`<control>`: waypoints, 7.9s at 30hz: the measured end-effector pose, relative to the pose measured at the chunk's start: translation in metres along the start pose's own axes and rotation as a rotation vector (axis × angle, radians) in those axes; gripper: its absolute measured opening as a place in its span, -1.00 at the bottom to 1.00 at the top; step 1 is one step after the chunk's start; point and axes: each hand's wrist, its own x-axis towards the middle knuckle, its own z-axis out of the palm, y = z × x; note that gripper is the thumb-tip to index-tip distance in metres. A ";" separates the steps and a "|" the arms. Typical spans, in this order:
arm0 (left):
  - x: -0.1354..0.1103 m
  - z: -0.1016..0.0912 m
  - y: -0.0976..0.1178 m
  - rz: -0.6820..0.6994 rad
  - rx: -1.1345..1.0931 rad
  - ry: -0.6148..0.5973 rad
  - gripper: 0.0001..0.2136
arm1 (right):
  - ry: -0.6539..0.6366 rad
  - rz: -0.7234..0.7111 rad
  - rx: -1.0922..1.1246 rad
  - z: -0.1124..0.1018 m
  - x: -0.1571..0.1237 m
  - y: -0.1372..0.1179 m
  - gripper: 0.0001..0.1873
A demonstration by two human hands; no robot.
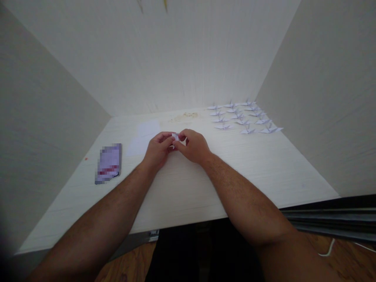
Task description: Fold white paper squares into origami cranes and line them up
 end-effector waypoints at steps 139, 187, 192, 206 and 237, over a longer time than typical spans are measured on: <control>-0.002 0.001 0.008 -0.090 -0.074 -0.047 -0.67 | -0.003 0.226 0.510 -0.001 0.007 0.003 -0.78; -0.002 -0.005 -0.003 0.072 0.198 -0.145 -0.55 | 0.146 0.272 0.459 -0.001 0.007 0.001 -0.75; -0.003 -0.002 -0.001 0.102 0.251 -0.065 -0.72 | 0.098 0.325 0.437 0.000 0.007 -0.002 -0.73; -0.004 -0.003 0.002 0.123 0.345 -0.089 -0.82 | 0.091 0.339 0.443 0.000 0.007 -0.001 -0.87; -0.005 -0.003 0.002 0.114 0.262 -0.022 -0.71 | -0.016 0.318 0.526 -0.001 0.005 -0.006 -0.72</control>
